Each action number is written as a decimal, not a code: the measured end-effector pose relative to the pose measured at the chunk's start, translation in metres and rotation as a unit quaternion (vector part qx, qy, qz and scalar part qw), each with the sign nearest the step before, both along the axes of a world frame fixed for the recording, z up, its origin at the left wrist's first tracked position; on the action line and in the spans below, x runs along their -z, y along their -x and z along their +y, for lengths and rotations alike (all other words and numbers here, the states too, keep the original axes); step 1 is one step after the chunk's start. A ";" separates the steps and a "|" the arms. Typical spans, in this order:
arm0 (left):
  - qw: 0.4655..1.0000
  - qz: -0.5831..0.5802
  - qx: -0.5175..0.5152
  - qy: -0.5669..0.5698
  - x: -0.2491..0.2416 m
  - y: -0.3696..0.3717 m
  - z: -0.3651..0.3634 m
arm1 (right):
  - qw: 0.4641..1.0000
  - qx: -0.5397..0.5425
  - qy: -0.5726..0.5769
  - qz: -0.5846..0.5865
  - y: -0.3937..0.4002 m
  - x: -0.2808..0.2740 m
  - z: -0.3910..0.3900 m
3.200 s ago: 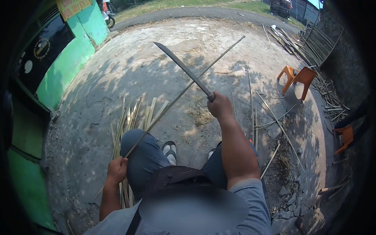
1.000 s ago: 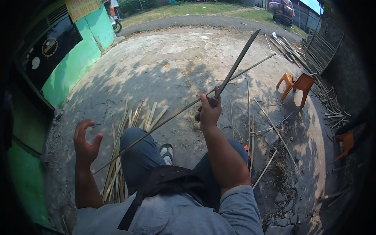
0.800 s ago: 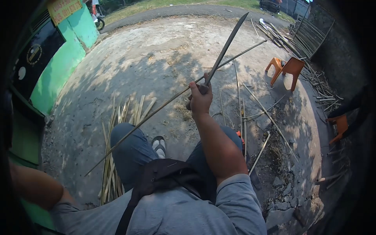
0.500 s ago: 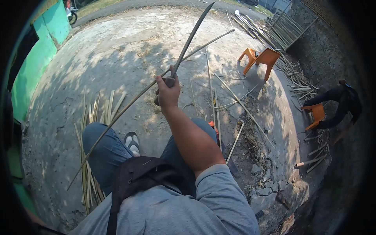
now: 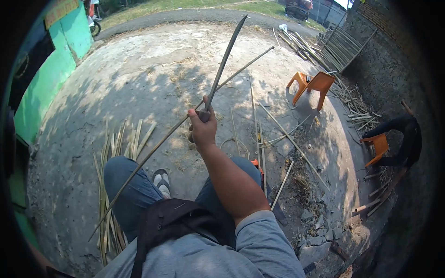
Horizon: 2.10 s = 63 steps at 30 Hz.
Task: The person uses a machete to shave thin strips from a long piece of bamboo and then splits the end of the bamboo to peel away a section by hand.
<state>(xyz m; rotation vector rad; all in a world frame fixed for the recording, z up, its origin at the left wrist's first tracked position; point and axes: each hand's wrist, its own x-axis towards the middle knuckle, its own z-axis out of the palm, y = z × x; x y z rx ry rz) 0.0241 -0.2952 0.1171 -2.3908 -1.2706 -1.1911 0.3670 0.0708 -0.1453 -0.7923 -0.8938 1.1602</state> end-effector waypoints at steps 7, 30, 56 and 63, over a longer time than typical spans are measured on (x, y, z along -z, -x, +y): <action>1.000 -0.002 -0.020 0.012 0.011 -0.003 0.000 | 1.000 -0.011 0.029 -0.001 0.001 -0.004 -0.001; 0.939 -0.057 -0.177 0.291 0.168 -0.060 0.098 | 1.000 0.001 0.006 -0.017 0.003 -0.014 -0.010; 0.905 -0.041 0.108 0.409 0.178 -0.076 0.079 | 0.999 -0.023 -0.002 -0.028 0.008 -0.004 -0.006; 0.892 -0.012 0.153 0.425 0.183 -0.080 0.075 | 0.999 -0.032 0.022 -0.038 0.007 -0.008 -0.007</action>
